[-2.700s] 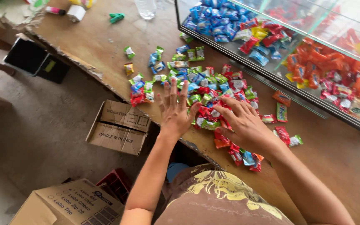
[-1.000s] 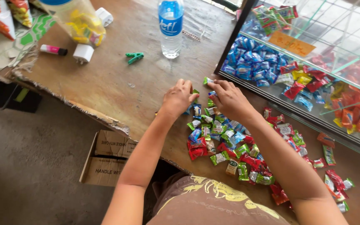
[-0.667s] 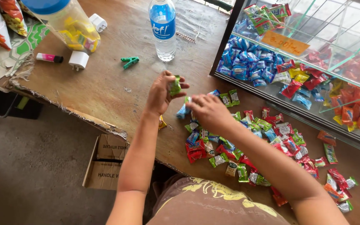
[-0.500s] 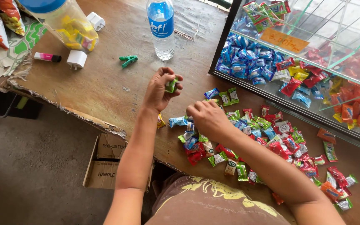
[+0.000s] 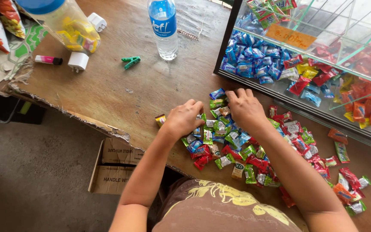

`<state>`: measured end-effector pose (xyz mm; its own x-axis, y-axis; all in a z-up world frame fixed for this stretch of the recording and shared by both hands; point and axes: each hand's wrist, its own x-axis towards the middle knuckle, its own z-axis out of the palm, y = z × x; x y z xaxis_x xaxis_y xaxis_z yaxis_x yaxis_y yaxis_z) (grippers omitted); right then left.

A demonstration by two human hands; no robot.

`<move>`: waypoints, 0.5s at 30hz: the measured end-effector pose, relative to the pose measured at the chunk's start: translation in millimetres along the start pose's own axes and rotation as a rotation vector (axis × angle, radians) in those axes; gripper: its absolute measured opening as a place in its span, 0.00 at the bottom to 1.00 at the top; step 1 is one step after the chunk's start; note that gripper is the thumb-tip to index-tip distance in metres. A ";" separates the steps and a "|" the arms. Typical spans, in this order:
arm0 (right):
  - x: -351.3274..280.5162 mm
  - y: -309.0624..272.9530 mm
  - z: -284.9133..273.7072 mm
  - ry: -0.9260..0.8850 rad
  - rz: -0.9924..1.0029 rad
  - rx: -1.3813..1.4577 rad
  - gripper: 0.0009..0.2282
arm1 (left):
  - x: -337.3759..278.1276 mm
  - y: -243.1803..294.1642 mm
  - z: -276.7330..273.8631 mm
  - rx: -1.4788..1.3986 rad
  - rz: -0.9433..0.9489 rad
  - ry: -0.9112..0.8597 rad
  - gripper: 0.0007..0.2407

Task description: Sorting various candies on a counter and then stocking canned goods onto retail shelves.

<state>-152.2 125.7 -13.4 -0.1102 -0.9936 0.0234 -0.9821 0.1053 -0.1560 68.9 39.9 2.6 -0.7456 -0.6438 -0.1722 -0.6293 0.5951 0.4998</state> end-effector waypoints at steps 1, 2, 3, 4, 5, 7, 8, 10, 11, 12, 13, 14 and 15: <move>-2.1 -2.8 -1.8 0.001 0.000 0.003 0.18 | 0.3 -0.7 -0.7 0.002 -0.001 -0.001 0.14; -4.4 -5.5 -3.4 -0.017 0.017 0.031 0.17 | 0.5 -1.4 -1.2 -0.011 -0.006 0.021 0.14; -5.6 -8.2 -5.5 -0.034 0.031 0.059 0.16 | 0.9 -2.2 -2.4 -0.025 -0.013 0.046 0.14; -6.6 -1.5 -5.1 -0.032 0.029 0.061 0.16 | 0.7 -5.8 -2.3 -0.023 -0.015 0.047 0.14; -4.6 3.0 -4.1 -0.042 -0.010 0.076 0.15 | -0.8 -11.5 -4.1 -0.123 0.013 0.138 0.13; -2.4 9.4 -5.7 -0.047 -0.062 0.095 0.15 | -1.9 -26.7 -2.8 -0.216 0.033 0.239 0.12; -2.0 12.1 -7.9 -0.036 -0.097 0.175 0.17 | -0.7 -36.3 0.6 -0.422 0.062 0.294 0.10; -1.3 16.2 -16.0 -0.030 -0.136 0.255 0.18 | -1.2 -47.8 4.7 -0.630 0.087 0.352 0.09; -3.2 16.8 -21.2 -0.051 -0.109 0.350 0.17 | -4.7 -49.5 6.9 -1.071 0.108 0.288 0.08; -4.9 17.8 -26.3 -0.072 -0.082 0.445 0.16 | -8.0 -51.2 9.3 -1.511 0.128 0.211 0.06; -6.0 20.7 -27.6 -0.075 -0.085 0.447 0.16 | -11.3 -47.2 1.8 -1.511 0.125 0.215 0.06; -7.1 23.9 -29.1 -0.157 -0.027 0.779 0.16 | -14.4 -42.9 -5.9 -1.701 0.087 0.220 0.05; -9.3 27.7 -31.2 -0.237 0.039 1.111 0.15 | -16.6 -37.8 -13.5 -1.890 0.048 0.220 0.04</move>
<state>-183.1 139.2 12.9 0.0104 -0.9854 -0.1697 -0.2867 0.1596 -0.9446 108.1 21.6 -2.0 -0.6195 -0.7769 -0.1125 0.5307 -0.5200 0.6693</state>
